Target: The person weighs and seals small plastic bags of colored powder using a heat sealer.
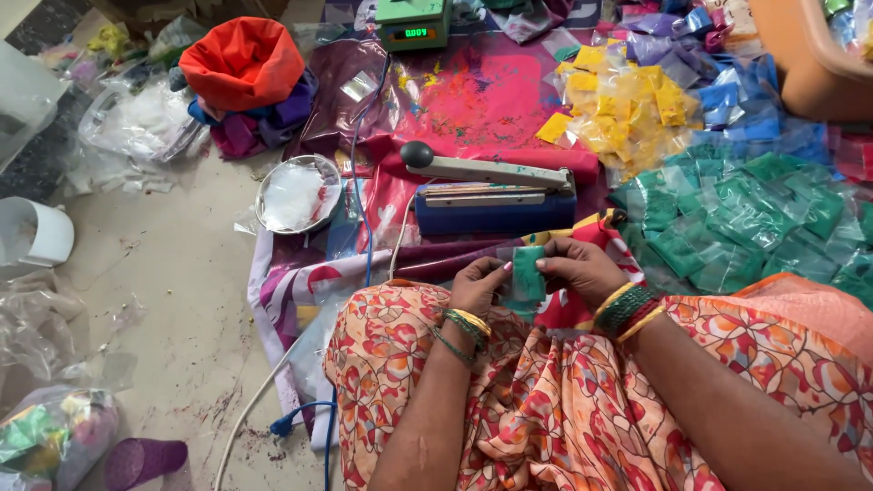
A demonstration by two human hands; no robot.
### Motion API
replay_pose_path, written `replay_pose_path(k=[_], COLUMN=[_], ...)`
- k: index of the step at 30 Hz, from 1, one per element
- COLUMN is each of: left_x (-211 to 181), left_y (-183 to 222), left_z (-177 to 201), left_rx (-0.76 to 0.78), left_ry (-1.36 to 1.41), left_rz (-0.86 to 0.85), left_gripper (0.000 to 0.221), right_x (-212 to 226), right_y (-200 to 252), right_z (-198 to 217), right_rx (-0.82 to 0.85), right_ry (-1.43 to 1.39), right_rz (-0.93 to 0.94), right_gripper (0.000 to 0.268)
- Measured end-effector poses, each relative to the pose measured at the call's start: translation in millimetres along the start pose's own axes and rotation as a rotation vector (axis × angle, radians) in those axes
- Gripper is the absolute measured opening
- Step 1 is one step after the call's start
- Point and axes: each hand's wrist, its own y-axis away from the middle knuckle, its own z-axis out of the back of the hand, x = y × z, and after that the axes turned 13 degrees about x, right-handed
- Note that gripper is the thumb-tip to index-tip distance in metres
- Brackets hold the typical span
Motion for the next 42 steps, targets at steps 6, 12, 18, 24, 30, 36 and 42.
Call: replay_pose_path(k=[6, 12, 18, 24, 30, 36, 42], left_x=[4, 7, -13, -38, -94, -118, -127], left_y=[-1, -6, 0, 4, 18, 20, 17], left_z=[4, 1, -14, -24, 8, 21, -6], left_rx=[-0.043, -0.085, -0.12, -0.17, -0.497, -0.22, 0.083], left_ry=[-0.007, 0.053, 0.084, 0.037, -1.228, -1.831, -1.828], left_rz=[-0.021, -0.033, -0.036, -0.232, -0.189, 0.824, 1.124], left_gripper=[0.01, 0.009, 0.008, 0.017, 0.025, 0.066, 0.061], right_x=[-8, -6, -8, 21, 13, 36, 20], right_y=[-10, -16, -24, -8, 26, 33, 4], right_z=[18, 19, 22, 27, 148, 147, 94], right_rx=[0.04, -0.013, -0.08, -0.286, -0.83, -1.143, -0.828], right_ry=[0.066, -0.024, 0.013, -0.092, 0.391, -1.156, -0.636], right_rz=[0.001, -0.02, -0.108, 0.035, 0.616, 0.422, 0.373], right_gripper=[0.013, 0.011, 0.009, 0.006, 0.01, 0.032, 0.016])
